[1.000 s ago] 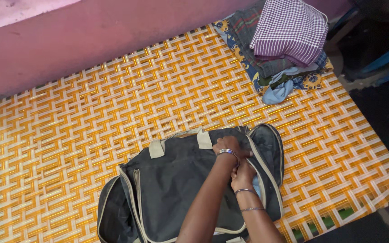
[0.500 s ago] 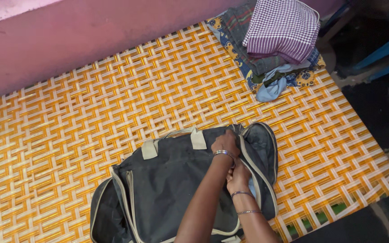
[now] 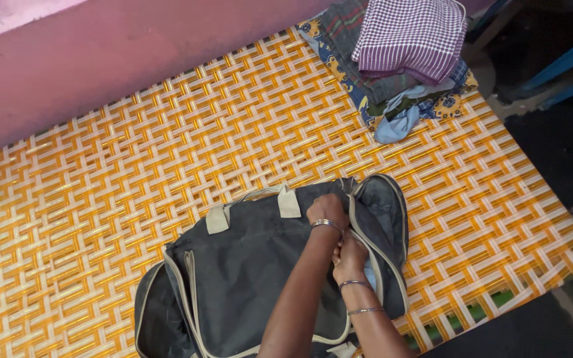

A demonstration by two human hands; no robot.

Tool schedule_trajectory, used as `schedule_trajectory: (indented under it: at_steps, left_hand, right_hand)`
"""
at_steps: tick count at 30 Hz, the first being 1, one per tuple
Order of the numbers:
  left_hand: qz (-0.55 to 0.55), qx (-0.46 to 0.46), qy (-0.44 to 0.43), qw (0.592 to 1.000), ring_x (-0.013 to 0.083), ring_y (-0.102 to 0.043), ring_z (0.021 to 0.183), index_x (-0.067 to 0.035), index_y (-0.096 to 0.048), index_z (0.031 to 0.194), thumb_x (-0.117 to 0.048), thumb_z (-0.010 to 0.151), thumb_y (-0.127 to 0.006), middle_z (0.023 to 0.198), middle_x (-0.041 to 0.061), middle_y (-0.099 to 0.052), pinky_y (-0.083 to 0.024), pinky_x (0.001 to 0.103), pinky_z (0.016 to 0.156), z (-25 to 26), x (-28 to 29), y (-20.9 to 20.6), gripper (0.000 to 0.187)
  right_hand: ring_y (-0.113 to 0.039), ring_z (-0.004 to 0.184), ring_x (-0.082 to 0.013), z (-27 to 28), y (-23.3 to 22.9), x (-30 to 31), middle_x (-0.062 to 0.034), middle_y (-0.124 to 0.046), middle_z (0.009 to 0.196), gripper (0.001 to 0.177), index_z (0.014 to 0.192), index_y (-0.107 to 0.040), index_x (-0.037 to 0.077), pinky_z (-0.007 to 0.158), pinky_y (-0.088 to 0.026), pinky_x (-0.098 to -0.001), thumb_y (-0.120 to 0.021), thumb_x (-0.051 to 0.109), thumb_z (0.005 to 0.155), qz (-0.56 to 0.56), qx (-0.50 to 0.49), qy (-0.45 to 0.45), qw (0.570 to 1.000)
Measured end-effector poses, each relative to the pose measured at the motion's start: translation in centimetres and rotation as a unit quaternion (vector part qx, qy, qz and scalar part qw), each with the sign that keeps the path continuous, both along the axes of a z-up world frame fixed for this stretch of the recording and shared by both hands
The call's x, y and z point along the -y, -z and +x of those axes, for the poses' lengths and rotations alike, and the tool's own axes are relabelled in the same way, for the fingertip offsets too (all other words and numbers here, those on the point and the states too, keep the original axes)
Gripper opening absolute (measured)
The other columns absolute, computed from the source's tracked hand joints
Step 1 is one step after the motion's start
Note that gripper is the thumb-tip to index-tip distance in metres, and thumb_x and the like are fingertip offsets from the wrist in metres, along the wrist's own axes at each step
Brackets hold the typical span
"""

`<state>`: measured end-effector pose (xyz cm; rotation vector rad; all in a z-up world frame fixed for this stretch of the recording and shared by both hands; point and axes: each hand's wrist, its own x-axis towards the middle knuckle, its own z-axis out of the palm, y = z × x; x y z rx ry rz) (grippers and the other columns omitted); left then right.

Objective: The person packs folded clothes into a black duffel bag placed on a woven bed. They place several folded garments into the bag, press them down to fit, and then close the bag by zipping it shut.

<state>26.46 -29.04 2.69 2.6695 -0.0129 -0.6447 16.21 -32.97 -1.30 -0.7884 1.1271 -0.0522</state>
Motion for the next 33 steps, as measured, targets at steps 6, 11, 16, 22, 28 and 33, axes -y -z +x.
schedule_trajectory:
  at_steps: [6, 11, 16, 22, 28, 33]
  left_hand:
    - [-0.029, 0.056, 0.016, 0.998, 0.0337, -0.07, 0.104, -0.013, -0.074, 0.099, -0.031, 0.079, -0.081, 0.106, 0.012, -0.073, -0.06, 0.048, 0.08, -1.1, -0.7, -1.0, 0.028]
    - [-0.035, 0.103, 0.01, 0.994, 0.0312, -0.07, 0.1, -0.015, -0.073, 0.095, -0.031, 0.078, -0.082, 0.101, 0.01, -0.073, -0.06, 0.046, 0.076, -1.3, -0.6, -1.2, 0.025]
    - [-0.032, 0.125, 0.018, 0.991, 0.0321, -0.07, 0.099, -0.014, -0.072, 0.094, -0.029, 0.076, -0.083, 0.1, 0.011, -0.072, -0.059, 0.047, 0.076, -1.1, -0.7, -1.3, 0.026]
    - [-0.044, 0.146, 0.022, 0.988, 0.0327, -0.07, 0.099, -0.014, -0.073, 0.092, -0.022, 0.076, -0.08, 0.1, 0.011, -0.073, -0.058, 0.049, 0.077, -0.9, -0.9, -1.5, 0.019]
    - [-0.047, 0.174, 0.023, 0.983, 0.031, -0.069, 0.1, -0.012, -0.072, 0.093, -0.021, 0.074, -0.082, 0.1, 0.01, -0.072, -0.057, 0.048, 0.079, -1.1, -0.6, -1.5, 0.023]
    - [-0.044, 0.186, 0.008, 0.982, 0.0298, -0.068, 0.101, -0.012, -0.071, 0.094, -0.022, 0.074, -0.082, 0.102, 0.009, -0.072, -0.057, 0.048, 0.08, -1.0, -0.4, -1.5, 0.024]
  right_hand:
    - [-0.041, 0.042, -0.0065, -0.9, 0.3, 0.2, 0.0053, -0.049, 0.06, 0.024, 0.076, -0.057, 0.015, 0.036, -0.024, -0.023, -0.069, 0.024, 0.095, -0.005, 0.002, -0.001, 1.0]
    - [-0.041, 0.044, -0.0069, -1.4, -2.3, -0.1, 0.0059, -0.046, 0.061, 0.014, 0.083, -0.066, 0.013, 0.036, -0.024, -0.0233, -0.073, 0.021, 0.092, 0.005, -0.011, 0.001, 1.0]
    - [-0.041, 0.047, -0.0074, -3.6, -3.6, -0.3, 0.0066, -0.043, 0.062, 0.007, 0.088, -0.069, 0.015, 0.037, -0.025, -0.0231, -0.072, 0.021, 0.09, 0.033, -0.033, 0.022, 0.999]
    - [-0.042, 0.05, -0.0086, -7.3, -1.7, 0.5, 0.0057, -0.041, 0.062, 0.017, 0.086, -0.061, 0.014, 0.036, -0.026, -0.0243, -0.073, 0.022, 0.093, 0.073, -0.063, 0.039, 0.995]
    - [-0.037, 0.045, -0.0049, -11.5, -1.4, 1.7, 0.008, -0.039, 0.06, 0.013, 0.087, -0.064, 0.017, 0.035, -0.024, -0.0217, -0.073, 0.025, 0.092, 0.114, -0.07, 0.02, 0.991]
    - [-0.035, 0.043, -0.0051, -16.9, -0.2, 2.9, 0.0086, -0.038, 0.058, 0.019, 0.084, -0.057, 0.02, 0.034, -0.023, -0.0235, -0.073, 0.027, 0.092, 0.143, -0.082, 0.019, 0.986]
